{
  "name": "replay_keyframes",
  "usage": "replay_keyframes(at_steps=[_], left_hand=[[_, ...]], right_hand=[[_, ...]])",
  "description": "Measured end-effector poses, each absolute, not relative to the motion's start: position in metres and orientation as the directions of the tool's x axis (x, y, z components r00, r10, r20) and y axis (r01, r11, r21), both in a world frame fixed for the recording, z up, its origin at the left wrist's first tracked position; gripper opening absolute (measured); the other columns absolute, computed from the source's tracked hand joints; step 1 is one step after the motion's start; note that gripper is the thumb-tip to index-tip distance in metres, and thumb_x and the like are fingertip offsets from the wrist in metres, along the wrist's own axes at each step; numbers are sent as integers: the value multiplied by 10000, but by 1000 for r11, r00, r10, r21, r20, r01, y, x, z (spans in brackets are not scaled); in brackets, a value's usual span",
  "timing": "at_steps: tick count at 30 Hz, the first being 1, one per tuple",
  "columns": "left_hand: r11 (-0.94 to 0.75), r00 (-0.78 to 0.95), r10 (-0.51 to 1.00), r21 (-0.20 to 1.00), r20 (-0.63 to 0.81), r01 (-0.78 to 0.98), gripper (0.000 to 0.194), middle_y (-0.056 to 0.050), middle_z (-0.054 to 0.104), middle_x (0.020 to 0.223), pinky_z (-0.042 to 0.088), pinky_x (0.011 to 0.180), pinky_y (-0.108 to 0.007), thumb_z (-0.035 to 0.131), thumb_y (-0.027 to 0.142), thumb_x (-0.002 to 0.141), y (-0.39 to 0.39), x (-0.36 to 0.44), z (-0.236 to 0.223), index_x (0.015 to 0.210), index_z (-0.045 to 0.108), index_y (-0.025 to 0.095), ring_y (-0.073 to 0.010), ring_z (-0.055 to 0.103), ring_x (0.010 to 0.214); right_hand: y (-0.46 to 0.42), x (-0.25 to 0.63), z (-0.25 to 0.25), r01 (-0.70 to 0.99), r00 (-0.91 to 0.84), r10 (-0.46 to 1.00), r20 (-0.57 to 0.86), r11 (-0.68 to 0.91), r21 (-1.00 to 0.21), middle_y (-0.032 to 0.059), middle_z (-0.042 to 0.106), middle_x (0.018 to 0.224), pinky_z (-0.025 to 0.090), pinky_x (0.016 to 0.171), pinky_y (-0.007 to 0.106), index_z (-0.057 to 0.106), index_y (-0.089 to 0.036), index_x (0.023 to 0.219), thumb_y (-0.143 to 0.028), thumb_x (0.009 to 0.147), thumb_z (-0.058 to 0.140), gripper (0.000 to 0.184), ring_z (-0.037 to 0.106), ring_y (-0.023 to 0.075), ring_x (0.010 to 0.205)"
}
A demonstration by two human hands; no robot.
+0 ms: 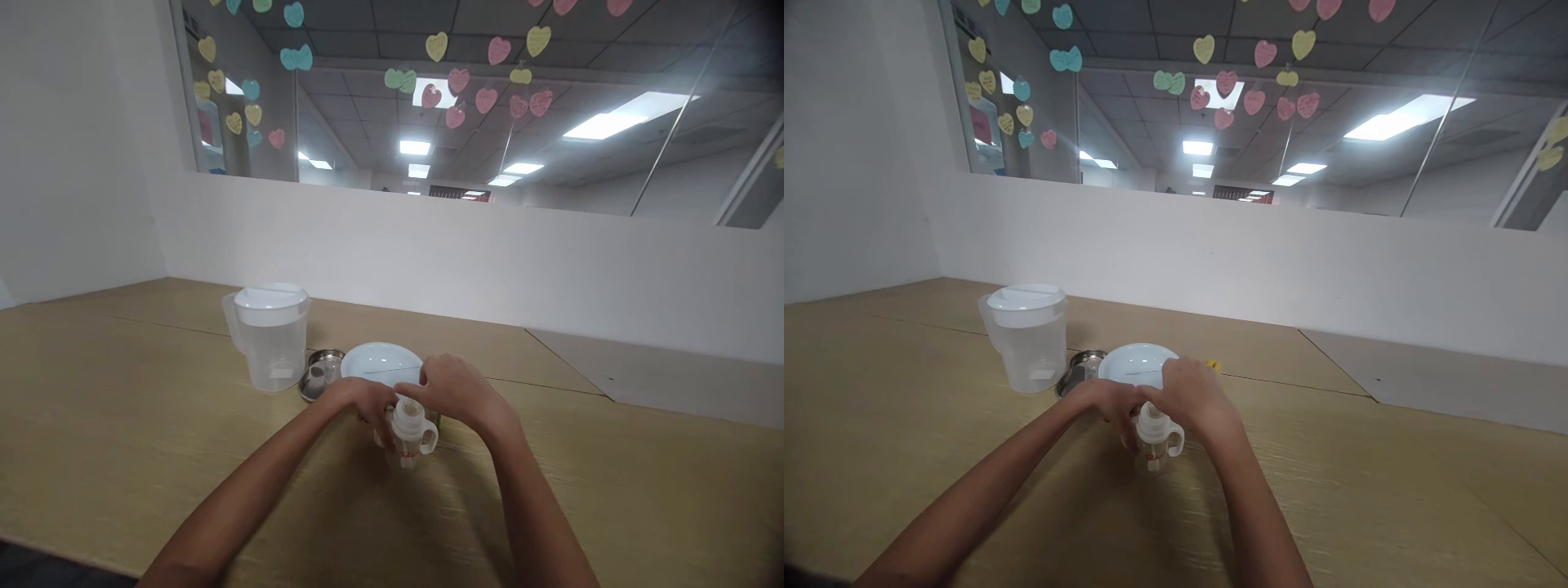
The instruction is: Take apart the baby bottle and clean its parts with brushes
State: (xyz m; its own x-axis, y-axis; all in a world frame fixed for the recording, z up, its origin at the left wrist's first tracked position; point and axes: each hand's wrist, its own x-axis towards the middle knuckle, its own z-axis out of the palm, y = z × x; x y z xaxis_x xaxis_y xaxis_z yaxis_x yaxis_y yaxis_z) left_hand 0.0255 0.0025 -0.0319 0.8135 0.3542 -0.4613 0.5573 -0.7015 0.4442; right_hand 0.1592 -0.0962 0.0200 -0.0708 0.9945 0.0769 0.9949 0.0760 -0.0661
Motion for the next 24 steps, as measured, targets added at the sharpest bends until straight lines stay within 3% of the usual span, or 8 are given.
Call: replay_keyframes(at_steps=[2, 5, 9, 12, 15, 17, 21, 24], left_hand=[[-698, 807, 361, 438, -467, 566, 474, 21, 480, 677, 321, 429, -207, 711, 418, 513, 3, 26, -33, 917, 599, 197, -101, 403, 535], [-690, 807, 345, 454, -478, 564, 430, 23, 472, 656, 314, 422, -208, 710, 424, 515, 5, 27, -35, 864, 609, 193, -98, 401, 525], [-678, 802, 347, 461, -486, 572, 436, 27, 488, 643, 321, 422, -217, 736, 409, 479, 7, 28, -37, 831, 607, 187, -96, 402, 506], [-677, 806, 343, 468, -482, 568, 449, 40, 468, 599, 313, 405, -219, 742, 405, 465, 6, 27, -36, 823, 590, 181, -90, 382, 471], [-670, 818, 340, 491, -464, 557, 453, 48, 475, 605, 306, 390, -212, 749, 381, 452, 4, 26, -35, 825, 579, 188, -83, 377, 459], [-670, 811, 347, 481, -471, 566, 415, 46, 477, 603, 308, 396, -208, 741, 382, 465, 4, 26, -34, 799, 590, 187, -79, 376, 460], [-681, 784, 368, 429, -500, 593, 398, 43, 472, 573, 318, 409, -208, 731, 402, 476, 5, 28, -34, 792, 613, 190, -86, 396, 465], [-682, 771, 380, 409, -511, 607, 441, 45, 470, 558, 310, 403, -211, 735, 420, 465, 4, 28, -34, 825, 619, 193, -88, 394, 452]], right_hand=[[-98, 164, 21, 985, -127, 990, 57, 133, -108, 96, 640, 888, 358, 562, 253, 615, -141, 967, -402, 787, 497, 339, 581, 195, 762], [-96, 163, 18, 959, -236, 972, 5, 234, -163, 64, 621, 963, 340, 547, 231, 564, -186, 1049, -239, 753, 509, 307, 574, 164, 768], [-88, 151, 8, 973, -226, 973, 36, 227, -27, 91, 628, 909, 334, 571, 251, 572, -144, 991, -121, 750, 457, 268, 574, 194, 816], [-85, 146, 5, 975, -219, 975, 28, 218, 30, 119, 629, 925, 338, 574, 267, 589, -120, 942, -149, 820, 400, 226, 581, 202, 803], [-86, 149, 7, 985, -173, 985, 13, 173, -21, 129, 633, 905, 351, 570, 277, 597, -118, 927, -305, 874, 375, 296, 588, 207, 770], [-89, 153, 10, 987, -145, 988, 48, 148, -57, 132, 629, 935, 367, 600, 286, 576, -122, 1010, -398, 836, 437, 355, 584, 232, 829], [-90, 155, 10, 977, -204, 978, 46, 206, -55, 111, 628, 975, 375, 632, 281, 499, -152, 1157, -271, 737, 538, 439, 579, 239, 888], [-87, 150, 6, 975, -221, 975, 30, 221, 17, 111, 632, 965, 373, 612, 284, 517, -153, 1117, -218, 751, 505, 371, 593, 237, 854]])
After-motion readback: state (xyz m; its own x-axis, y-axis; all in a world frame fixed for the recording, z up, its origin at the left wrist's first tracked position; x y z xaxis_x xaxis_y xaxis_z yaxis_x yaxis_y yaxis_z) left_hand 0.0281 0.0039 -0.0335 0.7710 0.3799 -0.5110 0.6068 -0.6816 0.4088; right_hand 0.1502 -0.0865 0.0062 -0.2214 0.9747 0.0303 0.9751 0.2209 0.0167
